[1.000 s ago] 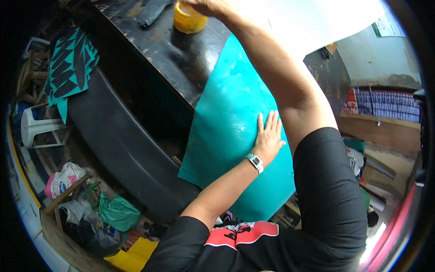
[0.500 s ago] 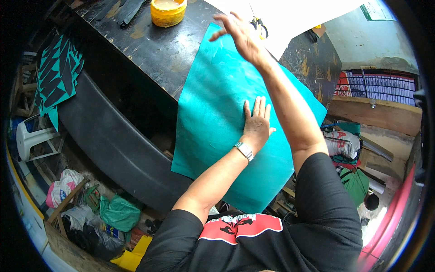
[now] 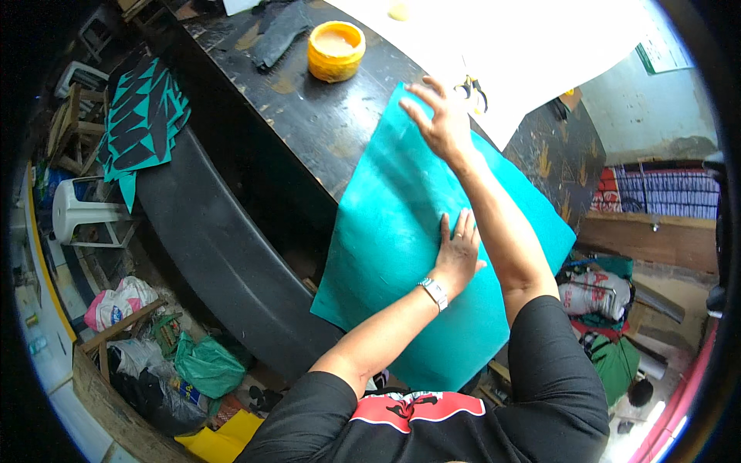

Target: The person smooths a large teal sheet on a workbench, then repeatedly picks up black cut pieces and places them in rows on the sheet. The person adjusts the positions of the pieces to align them neatly.

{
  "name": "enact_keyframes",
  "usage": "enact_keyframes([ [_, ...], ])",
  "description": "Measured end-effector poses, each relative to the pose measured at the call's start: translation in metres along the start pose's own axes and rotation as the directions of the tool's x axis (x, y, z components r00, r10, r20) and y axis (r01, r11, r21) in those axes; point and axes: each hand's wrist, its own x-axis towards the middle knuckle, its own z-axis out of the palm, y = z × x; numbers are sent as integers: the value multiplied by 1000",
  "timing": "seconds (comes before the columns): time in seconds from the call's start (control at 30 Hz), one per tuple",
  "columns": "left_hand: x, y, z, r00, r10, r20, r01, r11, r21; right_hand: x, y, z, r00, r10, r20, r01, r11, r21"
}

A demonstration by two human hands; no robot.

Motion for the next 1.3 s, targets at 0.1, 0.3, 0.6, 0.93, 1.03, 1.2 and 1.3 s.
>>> enact_keyframes([
  [0.1,0,-1,0,1000,-19,-10,18,994,-110,77,-19,21,1000,-18,-13,22,945,327],
  [0.3,0,-2,12,1000,7,-25,-9,997,-72,169,-50,72,924,-307,229,379,823,-423],
  [0.6,1,-1,3,1000,-17,-5,16,996,-88,240,-23,158,863,-371,-342,504,647,572],
  [0.93,-1,-5,-3,984,-30,-177,-15,969,-247,91,-34,-10,896,-152,418,154,988,29],
  [1.03,-1,-4,-4,992,-12,-123,-14,978,-208,41,-7,-42,913,-236,334,169,961,218],
  [1.2,-1,-6,-3,998,11,-58,-21,983,-185,-46,52,6,937,46,347,111,901,-419],
  [1.3,-1,-8,-1,997,32,-69,-47,974,-224,-72,58,27,977,20,214,82,885,-458],
])
